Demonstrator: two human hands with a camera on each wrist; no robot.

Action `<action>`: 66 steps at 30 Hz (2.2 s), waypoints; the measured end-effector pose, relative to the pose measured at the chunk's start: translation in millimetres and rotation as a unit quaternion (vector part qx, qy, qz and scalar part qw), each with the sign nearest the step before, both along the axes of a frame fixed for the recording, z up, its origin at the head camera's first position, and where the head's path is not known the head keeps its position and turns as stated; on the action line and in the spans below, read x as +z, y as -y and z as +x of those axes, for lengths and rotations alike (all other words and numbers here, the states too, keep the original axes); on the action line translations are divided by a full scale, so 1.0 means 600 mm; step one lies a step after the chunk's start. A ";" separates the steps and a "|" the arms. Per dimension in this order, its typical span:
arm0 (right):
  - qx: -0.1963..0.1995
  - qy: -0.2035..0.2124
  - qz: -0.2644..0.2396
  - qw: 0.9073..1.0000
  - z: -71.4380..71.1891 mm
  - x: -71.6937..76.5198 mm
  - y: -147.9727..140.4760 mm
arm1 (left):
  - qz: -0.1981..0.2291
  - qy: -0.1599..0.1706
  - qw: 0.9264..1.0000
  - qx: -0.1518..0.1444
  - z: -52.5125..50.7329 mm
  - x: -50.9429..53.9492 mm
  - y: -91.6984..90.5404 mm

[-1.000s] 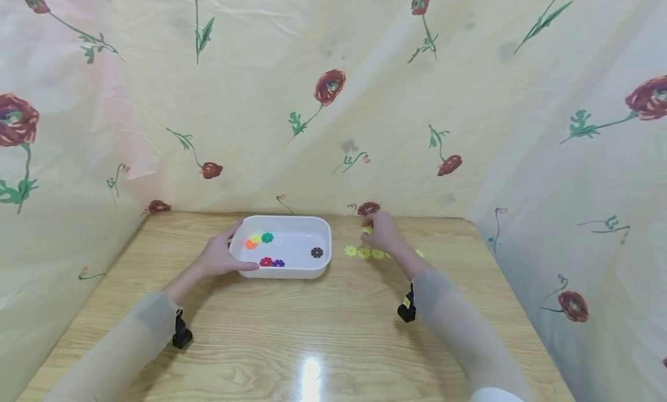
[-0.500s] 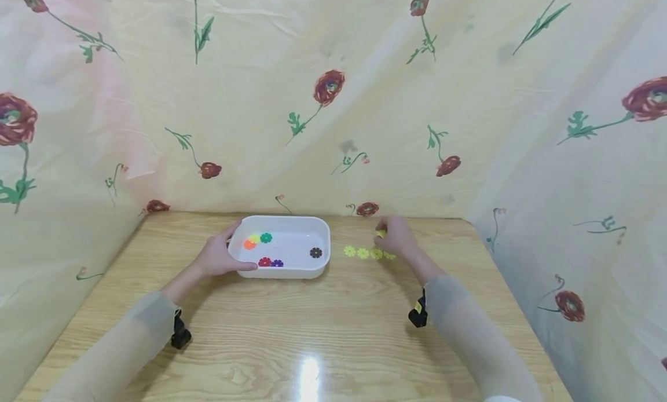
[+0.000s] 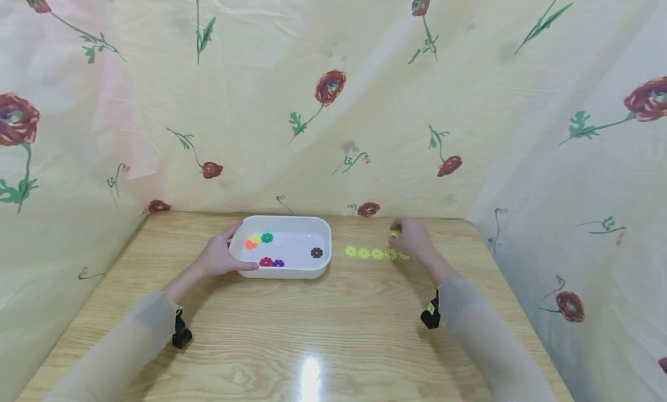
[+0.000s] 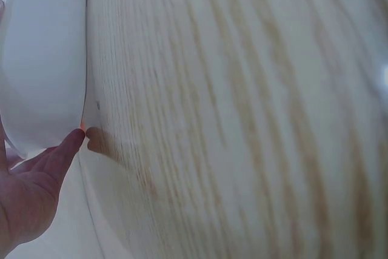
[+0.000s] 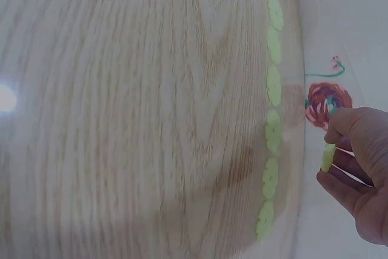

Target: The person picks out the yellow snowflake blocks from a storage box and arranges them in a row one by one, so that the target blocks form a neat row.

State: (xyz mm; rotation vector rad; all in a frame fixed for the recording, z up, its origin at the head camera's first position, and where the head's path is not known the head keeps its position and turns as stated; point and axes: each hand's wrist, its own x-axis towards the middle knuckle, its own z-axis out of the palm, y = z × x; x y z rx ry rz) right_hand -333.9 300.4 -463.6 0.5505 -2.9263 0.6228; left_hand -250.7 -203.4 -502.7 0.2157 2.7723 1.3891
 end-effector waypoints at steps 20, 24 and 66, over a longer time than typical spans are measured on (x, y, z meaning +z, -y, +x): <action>-0.016 -0.018 0.001 1.000 0.018 -0.013 -0.057 | -0.007 -0.001 1.000 -0.003 0.004 0.004 -0.003; -0.032 -0.001 0.011 0.999 0.019 -0.015 -0.065 | -0.002 -0.004 1.000 -0.002 0.004 0.004 -0.004; -0.072 0.047 0.043 0.995 0.055 -0.029 -0.121 | -0.004 0.000 1.000 -0.003 0.006 0.004 -0.001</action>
